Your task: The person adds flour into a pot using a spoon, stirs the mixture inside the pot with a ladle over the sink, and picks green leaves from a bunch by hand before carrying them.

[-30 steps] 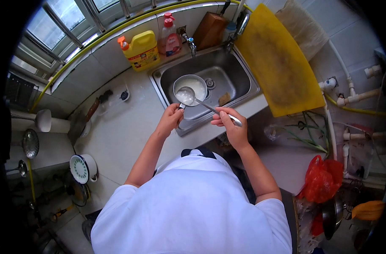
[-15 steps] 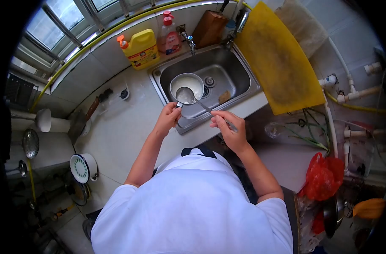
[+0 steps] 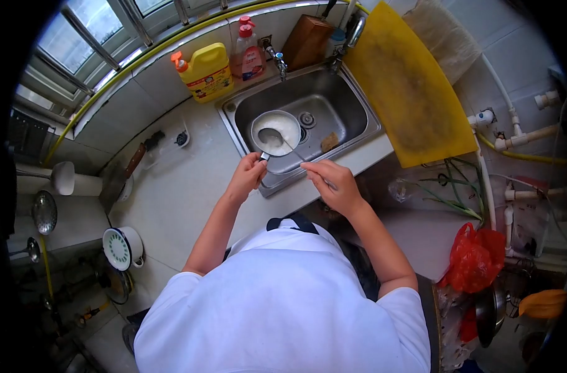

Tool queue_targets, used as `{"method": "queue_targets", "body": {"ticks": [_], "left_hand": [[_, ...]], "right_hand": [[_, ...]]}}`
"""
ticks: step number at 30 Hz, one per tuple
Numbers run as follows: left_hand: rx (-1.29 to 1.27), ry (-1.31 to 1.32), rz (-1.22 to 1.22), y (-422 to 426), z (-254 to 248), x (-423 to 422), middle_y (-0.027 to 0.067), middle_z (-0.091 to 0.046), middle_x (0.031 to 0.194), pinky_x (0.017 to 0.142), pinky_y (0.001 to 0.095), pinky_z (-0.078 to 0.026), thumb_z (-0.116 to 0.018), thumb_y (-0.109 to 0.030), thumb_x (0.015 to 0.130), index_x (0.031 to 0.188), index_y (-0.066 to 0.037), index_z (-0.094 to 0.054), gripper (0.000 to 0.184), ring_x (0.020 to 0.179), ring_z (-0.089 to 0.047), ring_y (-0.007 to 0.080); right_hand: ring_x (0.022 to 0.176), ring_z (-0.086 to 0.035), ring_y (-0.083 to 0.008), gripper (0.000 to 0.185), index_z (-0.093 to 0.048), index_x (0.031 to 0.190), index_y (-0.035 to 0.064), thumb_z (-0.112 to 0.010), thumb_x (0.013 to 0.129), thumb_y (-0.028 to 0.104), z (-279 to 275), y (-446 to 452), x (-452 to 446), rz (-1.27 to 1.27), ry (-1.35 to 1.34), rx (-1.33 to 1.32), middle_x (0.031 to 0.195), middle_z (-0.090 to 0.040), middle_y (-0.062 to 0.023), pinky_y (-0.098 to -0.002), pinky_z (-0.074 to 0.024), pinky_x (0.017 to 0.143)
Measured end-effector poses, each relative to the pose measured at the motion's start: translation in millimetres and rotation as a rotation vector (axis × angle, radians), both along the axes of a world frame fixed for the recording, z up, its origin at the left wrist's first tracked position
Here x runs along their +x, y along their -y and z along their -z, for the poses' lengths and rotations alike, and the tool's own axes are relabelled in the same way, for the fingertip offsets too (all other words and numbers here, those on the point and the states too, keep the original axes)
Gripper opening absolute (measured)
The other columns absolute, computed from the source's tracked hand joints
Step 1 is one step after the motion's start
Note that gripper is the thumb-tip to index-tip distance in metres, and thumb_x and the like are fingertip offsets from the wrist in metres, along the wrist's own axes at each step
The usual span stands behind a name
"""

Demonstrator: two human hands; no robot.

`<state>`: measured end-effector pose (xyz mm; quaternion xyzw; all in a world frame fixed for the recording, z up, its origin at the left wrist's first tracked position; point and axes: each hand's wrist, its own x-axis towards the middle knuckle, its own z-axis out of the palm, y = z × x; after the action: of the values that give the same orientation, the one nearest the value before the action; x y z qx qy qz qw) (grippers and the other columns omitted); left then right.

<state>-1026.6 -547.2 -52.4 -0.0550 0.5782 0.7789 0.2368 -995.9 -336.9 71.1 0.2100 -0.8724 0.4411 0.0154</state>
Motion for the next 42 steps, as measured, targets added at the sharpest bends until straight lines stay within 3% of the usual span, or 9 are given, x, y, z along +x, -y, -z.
{"method": "queue_targets", "body": {"ticks": [7,17,20,22,23,25,28,35,42], "left_hand": [[-0.001,-0.003,0.01,1.1,-1.2,-0.7,-0.0023,-0.045,0.059,0.039,0.0216,-0.029,-0.051,-0.017,0.086,0.094,-0.002,-0.05,0.018,0.045,-0.037,0.0052],[0.013,-0.006,-0.047,-1.1,3.3,-1.7,-0.0048,-0.041,0.057,0.037,0.0199,-0.025,-0.049,-0.017,0.089,0.086,-0.007,-0.046,0.011,0.043,-0.032,0.0031],[-0.017,-0.03,-0.063,-2.3,10.3,-2.8,-0.0046,-0.042,0.058,0.037,0.0199,-0.026,-0.05,-0.017,0.088,0.09,-0.006,-0.048,0.012,0.043,-0.033,0.0033],[-0.042,-0.037,-0.059,-2.4,10.4,-2.3,-0.0044,-0.042,0.058,0.037,0.0198,-0.026,-0.05,-0.017,0.088,0.093,-0.005,-0.048,0.013,0.043,-0.034,0.0034],[-0.067,-0.045,-0.054,-2.6,10.2,-1.8,-0.0041,-0.043,0.059,0.037,0.0198,-0.027,-0.051,-0.017,0.087,0.095,-0.004,-0.049,0.016,0.043,-0.035,0.0035],[-0.059,-0.041,-0.053,-3.1,12.5,-0.4,-0.0038,-0.044,0.059,0.037,0.0197,-0.027,-0.051,-0.017,0.087,0.097,-0.003,-0.049,0.018,0.043,-0.035,0.0037],[-0.054,-0.032,-0.05,-5.0,7.6,2.7,-0.0033,-0.044,0.059,0.037,0.0198,-0.028,-0.051,-0.017,0.086,0.1,-0.003,-0.05,0.02,0.043,-0.036,0.0038],[-0.044,0.0,-0.032,-3.4,1.2,1.5,-0.001,-0.047,0.061,0.042,0.0223,-0.031,-0.051,-0.016,0.086,0.103,0.001,-0.048,0.024,0.049,-0.04,0.0057],[-0.025,-0.011,-0.013,-1.8,-1.1,-2.6,-0.0009,-0.047,0.061,0.041,0.0221,-0.031,-0.05,-0.017,0.087,0.105,0.001,-0.047,0.026,0.048,-0.04,0.0058]], "right_hand": [[0.071,-0.061,-0.0279,0.019,-0.063,0.097,0.0014,-0.058,0.079,-0.001,16.0,-1.5,-15.5,-0.06,-0.234,0.127,0.082,-0.061,-0.0142,-0.0305,-0.0483,0.061],[0.07,-0.061,-0.028,0.019,-0.063,0.096,0.0038,-0.059,0.078,0.001,13.2,-5.1,-17.9,-0.075,-0.316,0.324,0.081,-0.061,-0.0125,-0.0313,-0.0482,0.058],[0.067,-0.063,-0.0239,0.017,-0.062,0.097,0.0025,-0.057,0.081,0.002,15.9,-4.9,-13.6,-0.029,-0.171,0.229,0.079,-0.062,-0.012,-0.0281,-0.0479,0.057],[0.068,-0.065,-0.0192,0.016,-0.062,0.098,0.0011,-0.052,0.086,0.006,24.5,-3.9,-10.4,0.164,0.221,-0.214,0.079,-0.064,-0.0114,-0.0251,-0.0494,0.059],[0.068,-0.065,-0.0192,0.016,-0.062,0.098,0.0011,-0.052,0.086,0.006,24.8,-4.5,-9.9,0.163,0.221,-0.214,0.079,-0.064,-0.0114,-0.0251,-0.0494,0.059],[0.07,-0.066,-0.0188,0.021,-0.059,0.103,-0.002,-0.048,0.09,0.01,24.9,-4.9,-9.2,0.377,0.542,-0.512,0.083,-0.065,-0.0128,-0.0266,-0.0531,0.065],[0.07,-0.066,-0.0194,0.025,-0.057,0.106,-0.0027,-0.047,0.091,0.015,31.3,-8.5,-7.5,0.435,0.594,-0.677,0.085,-0.065,-0.0147,-0.0256,-0.0524,0.064],[0.074,-0.066,-0.0195,0.026,-0.056,0.107,-0.0036,-0.048,0.091,0.016,13.8,-4.3,1.6,0.447,0.433,-0.636,0.088,-0.064,-0.0155,-0.026,-0.0525,0.067],[0.078,-0.065,-0.019,0.018,-0.059,0.102,-0.004,-0.051,0.089,0.007,5.9,-6.0,5.0,0.289,0.082,-0.423,0.089,-0.064,-0.0142,-0.026,-0.0511,0.07]]}}
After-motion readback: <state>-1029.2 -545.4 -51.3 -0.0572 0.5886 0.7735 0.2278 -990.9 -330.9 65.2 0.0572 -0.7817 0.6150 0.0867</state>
